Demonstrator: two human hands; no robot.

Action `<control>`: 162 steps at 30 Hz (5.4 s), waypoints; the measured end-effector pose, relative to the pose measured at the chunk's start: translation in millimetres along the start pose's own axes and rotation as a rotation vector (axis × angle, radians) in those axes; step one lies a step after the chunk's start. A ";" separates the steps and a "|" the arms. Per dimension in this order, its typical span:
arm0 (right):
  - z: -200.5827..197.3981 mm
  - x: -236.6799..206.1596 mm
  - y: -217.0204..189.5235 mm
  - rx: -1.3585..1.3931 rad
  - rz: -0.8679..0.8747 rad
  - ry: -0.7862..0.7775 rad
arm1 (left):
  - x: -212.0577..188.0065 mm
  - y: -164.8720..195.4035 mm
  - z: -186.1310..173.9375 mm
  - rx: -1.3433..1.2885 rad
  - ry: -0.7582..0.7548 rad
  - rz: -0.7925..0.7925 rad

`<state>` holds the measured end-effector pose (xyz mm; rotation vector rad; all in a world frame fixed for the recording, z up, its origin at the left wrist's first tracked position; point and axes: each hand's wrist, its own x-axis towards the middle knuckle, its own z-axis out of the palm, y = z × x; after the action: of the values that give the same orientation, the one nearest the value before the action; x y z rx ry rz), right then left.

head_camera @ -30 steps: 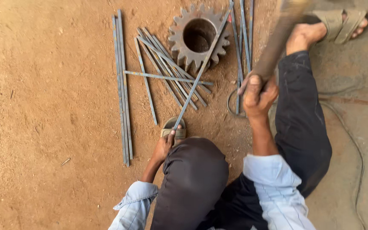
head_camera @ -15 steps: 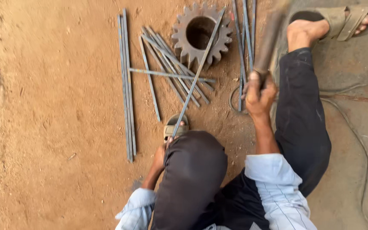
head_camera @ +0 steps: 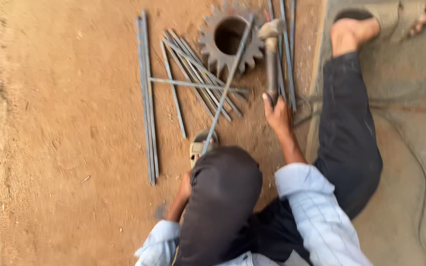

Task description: The person sits on the ground and repeatedly hammers metal rods against a gear-shaped anvil to shape them. They handle multiple rods one at a time, striking each with a hammer and occasionally repositioning the rods.

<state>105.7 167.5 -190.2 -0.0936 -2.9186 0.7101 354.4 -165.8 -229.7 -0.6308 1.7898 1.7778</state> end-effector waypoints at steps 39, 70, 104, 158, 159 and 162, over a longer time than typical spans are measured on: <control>17.2 -9.8 -24.7 0.596 0.523 -0.209 | 137.8 160.4 66.9 0.171 0.062 -0.014; -70.0 58.9 -61.0 0.748 -0.216 0.113 | -11.2 5.4 -18.6 0.643 0.247 -0.067; -12.6 2.5 -14.4 0.067 0.442 -0.359 | 116.5 226.0 69.9 -0.772 -0.453 -0.211; -81.5 20.3 -71.2 1.039 0.106 0.086 | 100.0 98.3 49.0 0.188 0.112 0.055; -94.1 23.9 -74.3 1.055 0.023 0.128 | 94.2 95.9 47.4 0.267 0.154 0.119; -102.9 34.9 -73.3 1.065 -0.169 0.207 | 85.4 94.6 45.8 0.448 0.221 0.211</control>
<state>84.2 152.3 -61.7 0.1769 -1.9774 1.9220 230.0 -114.3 -214.9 -0.4797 2.3841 1.3949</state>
